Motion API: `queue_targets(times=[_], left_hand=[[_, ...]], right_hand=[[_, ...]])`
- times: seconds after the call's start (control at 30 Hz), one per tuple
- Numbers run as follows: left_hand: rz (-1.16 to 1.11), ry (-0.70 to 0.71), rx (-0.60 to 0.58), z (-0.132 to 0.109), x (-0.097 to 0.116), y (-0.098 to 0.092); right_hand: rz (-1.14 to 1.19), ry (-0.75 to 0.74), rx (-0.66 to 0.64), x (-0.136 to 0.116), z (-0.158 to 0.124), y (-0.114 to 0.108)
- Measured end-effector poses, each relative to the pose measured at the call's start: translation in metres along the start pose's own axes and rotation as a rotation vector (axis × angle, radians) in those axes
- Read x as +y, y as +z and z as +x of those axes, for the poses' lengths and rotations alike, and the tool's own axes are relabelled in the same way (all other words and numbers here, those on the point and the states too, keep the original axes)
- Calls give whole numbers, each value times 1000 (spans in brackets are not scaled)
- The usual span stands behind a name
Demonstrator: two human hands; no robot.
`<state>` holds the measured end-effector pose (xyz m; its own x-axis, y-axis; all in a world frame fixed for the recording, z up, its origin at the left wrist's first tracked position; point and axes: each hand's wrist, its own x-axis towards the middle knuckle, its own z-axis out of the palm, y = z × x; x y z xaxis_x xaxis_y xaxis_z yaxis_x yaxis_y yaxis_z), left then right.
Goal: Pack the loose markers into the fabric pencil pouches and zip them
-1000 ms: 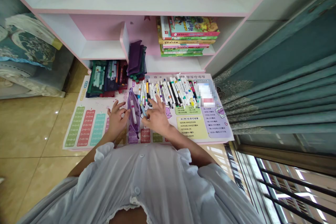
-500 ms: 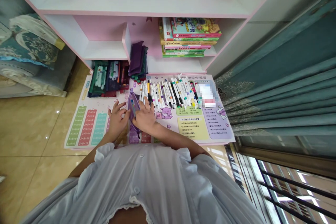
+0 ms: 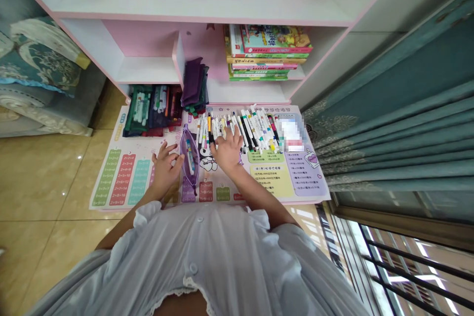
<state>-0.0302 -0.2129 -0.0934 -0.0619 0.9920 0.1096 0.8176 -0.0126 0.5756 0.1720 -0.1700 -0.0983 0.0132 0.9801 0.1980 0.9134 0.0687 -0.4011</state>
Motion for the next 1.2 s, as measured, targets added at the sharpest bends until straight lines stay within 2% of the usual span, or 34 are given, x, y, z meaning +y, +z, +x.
queue_targets(times=[0.17,0.37,0.53,0.67,0.8,0.97,1.1,1.2], left_hand=[[-12,-13,-4,0,0,-1],[-5,-3,0,0,0,0],[2,-5,-2,0,0,-1],[-8,-11,-10,0,1,-2],[-9,-12,3,0,2,-1],[3,-5,-2,-1,2,-1],[-4,3,1,-1,2,-1],[1,5,6,0,1,1]], right_hand=[[-93,23,-12,24,8,9],[-174,25,-108,24,11,10],[-135,-4,-114,21,13,6],[-61,-67,-47,8,2,-10],[56,-213,-24,-11,-16,-26],[122,-344,-125,-32,-34,-29],[100,-380,-243,-44,-37,-22],[91,-388,-270,-50,-36,-14]])
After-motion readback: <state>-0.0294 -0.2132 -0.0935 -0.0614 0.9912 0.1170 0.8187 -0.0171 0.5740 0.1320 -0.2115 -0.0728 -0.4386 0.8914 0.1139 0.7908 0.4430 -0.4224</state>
